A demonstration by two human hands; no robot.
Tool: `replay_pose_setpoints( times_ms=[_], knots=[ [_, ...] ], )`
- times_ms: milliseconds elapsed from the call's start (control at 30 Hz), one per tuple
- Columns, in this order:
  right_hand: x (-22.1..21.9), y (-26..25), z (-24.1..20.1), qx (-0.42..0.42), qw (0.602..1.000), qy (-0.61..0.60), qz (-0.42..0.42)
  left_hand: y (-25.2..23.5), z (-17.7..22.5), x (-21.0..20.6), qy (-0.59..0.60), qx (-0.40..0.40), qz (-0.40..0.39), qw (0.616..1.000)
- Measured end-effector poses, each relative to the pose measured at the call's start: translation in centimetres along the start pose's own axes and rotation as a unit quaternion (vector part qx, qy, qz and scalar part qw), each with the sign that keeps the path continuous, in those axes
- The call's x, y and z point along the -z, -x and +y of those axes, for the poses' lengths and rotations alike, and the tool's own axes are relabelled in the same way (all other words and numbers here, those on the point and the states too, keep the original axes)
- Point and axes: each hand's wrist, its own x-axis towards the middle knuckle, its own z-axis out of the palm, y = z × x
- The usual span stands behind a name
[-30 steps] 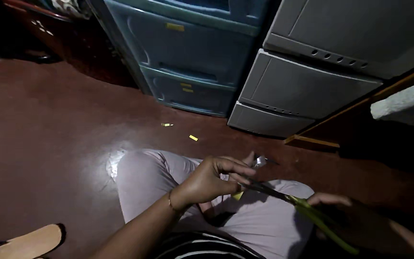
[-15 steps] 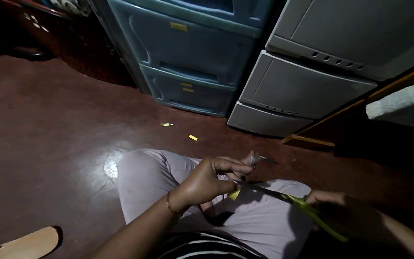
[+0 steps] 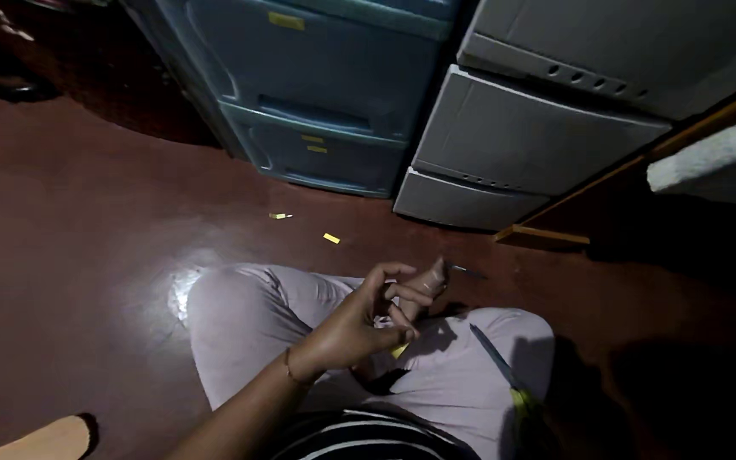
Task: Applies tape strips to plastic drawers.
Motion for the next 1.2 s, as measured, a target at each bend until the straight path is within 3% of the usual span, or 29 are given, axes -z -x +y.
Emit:
replay_pose_setpoints(
  times_ms=[67,133,167,233,300,367,467,733,833,900,1000,1100,1200],
  knots=[
    [0.9,0.9,-1.5,-0.028,1.0,0.0,0.007,-0.4,-0.1,-0.8,-0.016,-0.008,-0.018,1.0],
    [1.7,1.8,-2.6,0.051,0.99,0.022,0.128,-0.7,-0.1,-1.5,-0.034,-0.02,-0.027,0.999],
    [1.9,2.1,-3.4,0.14,0.963,0.02,0.229,-0.6,-0.1,-1.8,-0.05,-0.025,-0.031,0.998],
    [2.0,1.1,-5.6,0.345,0.847,-0.031,0.403,-0.5,0.0,-2.3,-0.087,-0.04,-0.039,0.995],
    [2.8,0.4,-9.3,0.486,0.769,-0.107,0.401,-0.3,0.2,-2.6,-0.118,-0.051,-0.045,0.991],
    [3.5,0.2,-12.4,0.544,0.75,-0.142,0.348,0.1,0.3,-2.8,-0.135,-0.064,-0.046,0.988],
    [3.6,-0.5,-14.8,0.569,0.737,-0.158,0.329,0.7,0.7,-2.6,-0.153,-0.07,-0.028,0.985],
    [2.4,-1.5,-16.4,0.53,0.711,-0.039,0.46,1.2,-0.1,-2.3,-0.122,-0.022,-0.003,0.992],
    [1.8,-2.2,-16.9,0.516,0.709,-0.063,0.476,1.0,-0.4,-2.1,-0.084,-0.005,0.011,0.996],
    [0.9,-3.2,-17.4,0.526,0.714,-0.188,0.423,1.0,-0.5,-1.6,-0.077,0.004,0.032,0.996],
    [0.5,-4.7,-18.5,0.523,0.69,-0.419,0.274,1.2,-1.5,0.1,-0.119,0.02,0.086,0.989],
    [0.5,-6.3,-19.9,0.515,0.672,-0.49,0.208,1.5,-2.7,3.2,-0.13,0.057,0.15,0.978],
    [0.4,-7.0,-22.0,0.47,0.711,-0.506,0.131,1.6,-4.1,6.9,-0.111,0.086,0.226,0.964]
  ],
)
